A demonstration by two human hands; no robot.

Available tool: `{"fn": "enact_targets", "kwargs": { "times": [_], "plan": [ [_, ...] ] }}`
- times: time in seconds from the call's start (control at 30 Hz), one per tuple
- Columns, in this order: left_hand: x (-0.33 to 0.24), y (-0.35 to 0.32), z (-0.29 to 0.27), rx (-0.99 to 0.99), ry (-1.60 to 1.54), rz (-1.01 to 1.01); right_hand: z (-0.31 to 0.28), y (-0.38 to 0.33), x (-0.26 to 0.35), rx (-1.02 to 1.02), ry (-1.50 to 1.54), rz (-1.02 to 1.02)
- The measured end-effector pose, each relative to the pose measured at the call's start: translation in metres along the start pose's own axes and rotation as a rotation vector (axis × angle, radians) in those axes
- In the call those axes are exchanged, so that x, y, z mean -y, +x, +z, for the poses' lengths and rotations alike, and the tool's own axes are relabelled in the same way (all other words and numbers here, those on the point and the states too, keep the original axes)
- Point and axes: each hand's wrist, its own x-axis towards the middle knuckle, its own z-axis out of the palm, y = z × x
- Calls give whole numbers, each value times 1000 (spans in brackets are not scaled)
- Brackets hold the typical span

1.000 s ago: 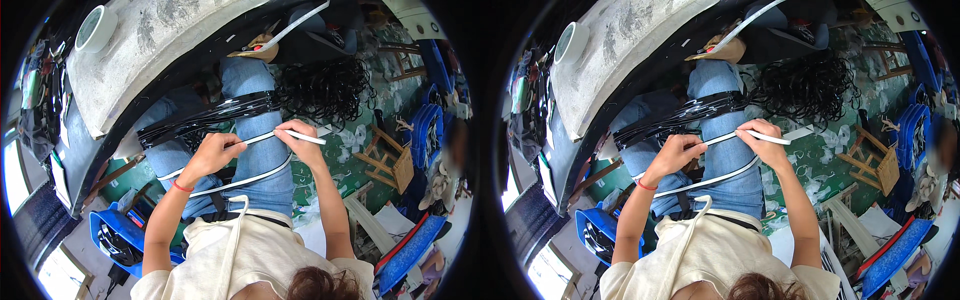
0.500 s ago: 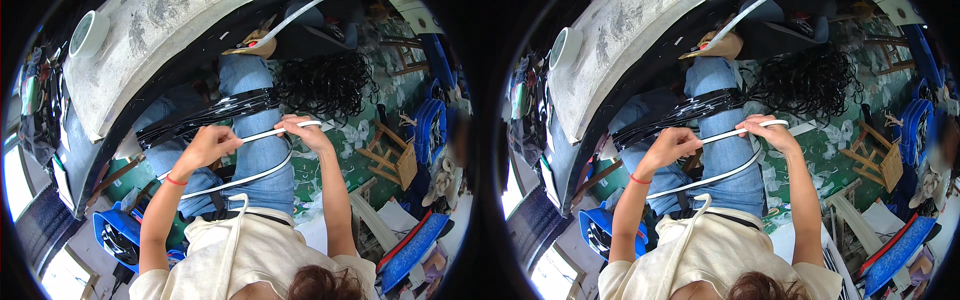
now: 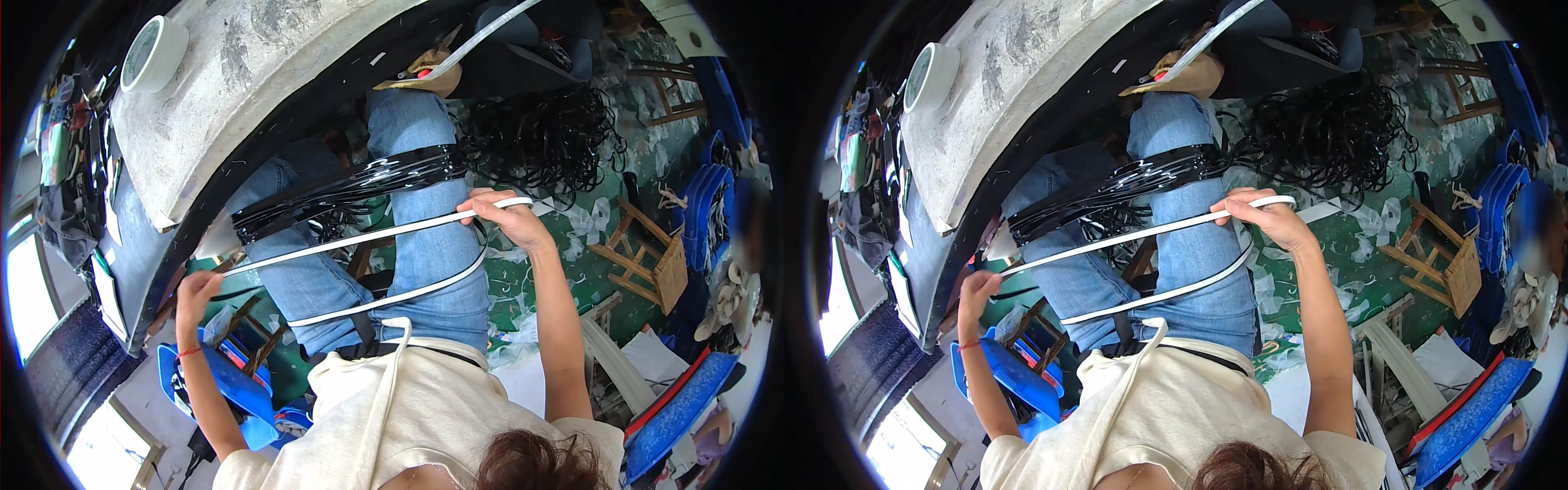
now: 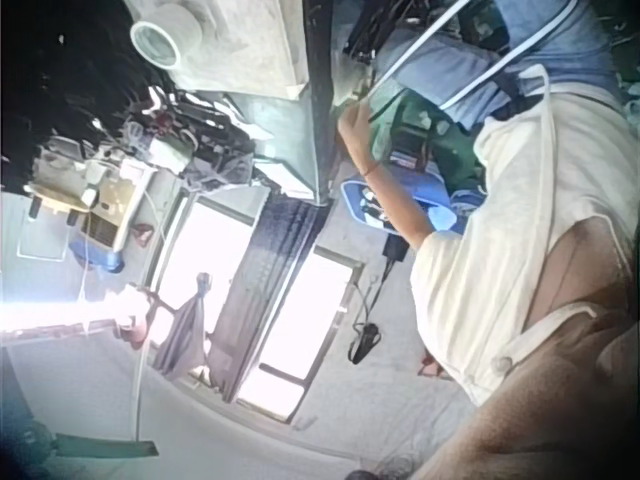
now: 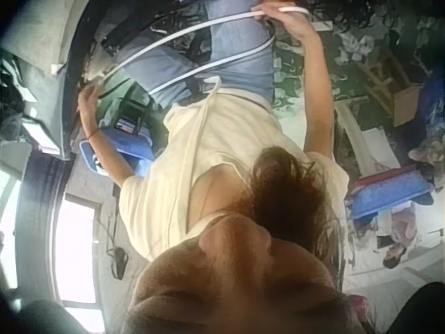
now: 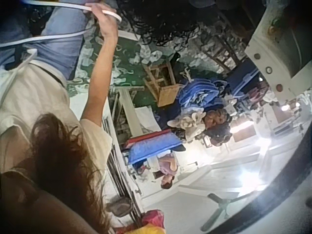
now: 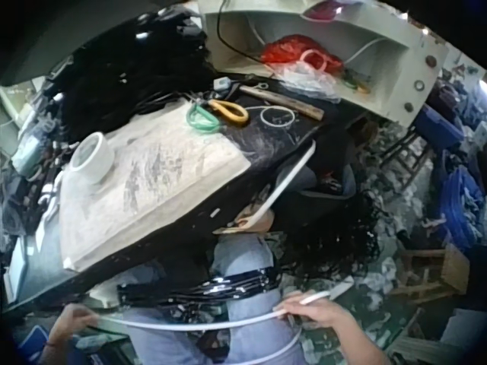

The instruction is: Bundling black shoe straps by wrapping them around the lap and securing them with adhesive tape.

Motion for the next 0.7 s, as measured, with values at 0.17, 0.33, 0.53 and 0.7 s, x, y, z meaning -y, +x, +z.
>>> {"fn": "enact_targets", "kwargs": {
  "times": [0.17,0.33,0.53,0.7],
  "plan": [
    [140,-17,-30,-377,651,-122,10,8,12,32,-79,-29],
    [-126,-18,113,-488,382,564,8,0,3,-26,-69,-27],
    [-244,8,202,256,29,507,10,9,5,13,-21,-25],
    [-229,17,195,339,-58,472,1,10,9,83,-116,-67]
  ]
}}
